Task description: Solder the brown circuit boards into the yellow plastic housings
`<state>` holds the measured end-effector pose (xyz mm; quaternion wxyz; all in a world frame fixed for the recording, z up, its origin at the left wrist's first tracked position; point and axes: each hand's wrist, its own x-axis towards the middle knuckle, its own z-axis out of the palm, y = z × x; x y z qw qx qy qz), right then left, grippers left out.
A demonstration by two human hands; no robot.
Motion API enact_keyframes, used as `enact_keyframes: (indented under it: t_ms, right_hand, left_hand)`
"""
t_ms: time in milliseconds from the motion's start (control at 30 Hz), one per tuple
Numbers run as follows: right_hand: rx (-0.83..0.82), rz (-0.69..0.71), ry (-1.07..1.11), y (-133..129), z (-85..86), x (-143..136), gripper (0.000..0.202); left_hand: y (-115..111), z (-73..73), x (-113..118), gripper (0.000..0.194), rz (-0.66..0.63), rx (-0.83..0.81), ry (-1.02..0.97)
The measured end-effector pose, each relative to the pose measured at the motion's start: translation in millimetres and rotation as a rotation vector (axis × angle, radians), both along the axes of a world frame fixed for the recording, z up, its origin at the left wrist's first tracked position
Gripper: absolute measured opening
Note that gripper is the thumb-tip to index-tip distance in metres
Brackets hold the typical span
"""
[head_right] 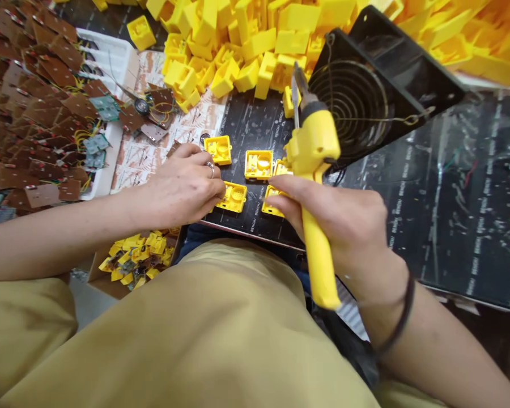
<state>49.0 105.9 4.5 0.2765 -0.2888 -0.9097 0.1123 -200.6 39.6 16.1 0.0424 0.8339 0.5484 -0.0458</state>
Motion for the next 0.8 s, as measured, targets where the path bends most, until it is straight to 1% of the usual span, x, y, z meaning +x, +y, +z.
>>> enact_keyframes:
  t_ms: [67, 133, 200, 233, 267, 300, 333, 400, 500, 567, 600, 667, 733, 800]
  right_hand:
    - [0.153, 0.09, -0.027, 12.0, -8.1, -17.4, 0.015]
    - [0.228, 0.175, -0.067, 24.1, -15.8, -29.6, 0.016]
    - [0.206, 0.235, -0.091, 35.1, -21.5, -36.1, 0.021]
    - [0.185, 0.254, -0.095, 40.2, -23.6, -37.7, 0.022]
    - [0.159, 0.263, -0.102, 44.8, -25.2, -38.8, 0.024]
    - [0.127, 0.267, -0.115, 48.8, -26.5, -39.8, 0.026]
    - [0.094, 0.271, -0.13, 52.2, -27.6, -41.0, 0.028]
    - [0.046, 0.279, -0.155, 55.7, -29.1, -45.1, 0.031]
    - [0.026, 0.268, -0.165, 50.8, -30.8, -55.0, 0.034]
    - [0.059, 0.215, -0.145, 42.7, -31.7, -62.1, 0.035]
    - [0.078, 0.189, -0.135, 38.5, -32.0, -65.0, 0.035]
    - [0.105, 0.167, -0.128, 32.0, -32.1, -68.8, 0.034]
    - [0.107, 0.186, -0.128, 29.2, -31.2, -69.4, 0.033]
    - [0.102, 0.198, -0.112, 28.9, -29.8, -67.9, 0.036]
  left_hand:
    - [-1.1, 8.1, -2.9, 0.016, 0.03, 0.032, -0.033]
    - [-2.1, 21.3, -15.2, 0.014, 0.123, 0.122, -0.18]
    - [-3.0, 33.9, -37.4, 0.018, 0.268, 0.238, -0.352]
    - [-3.5, 37.5, -50.8, 0.018, 0.335, 0.272, -0.403]
    - [-4.0, 38.1, -64.7, 0.017, 0.386, 0.285, -0.407]
    - [-4.2, 35.6, -77.9, 0.018, 0.406, 0.252, -0.371]
    - [-4.2, 30.2, -89.4, 0.018, 0.4, 0.212, -0.326]
    - [-3.2, 13.3, -105.1, 0.019, 0.338, 0.116, -0.254]
    - [0.1, -13.3, -110.1, 0.027, 0.265, 0.059, -0.172]
    - [1.7, -23.6, -108.0, 0.031, 0.261, 0.071, -0.124]
    - [1.8, -25.7, -107.1, 0.032, 0.27, 0.081, -0.113]
    - [-0.4, -23.9, -107.3, 0.03, 0.297, 0.085, -0.128]
    - [-5.6, -16.1, -109.1, 0.029, 0.32, 0.074, -0.185]
    - [-12.6, -6.8, -110.3, 0.03, 0.336, 0.086, -0.287]
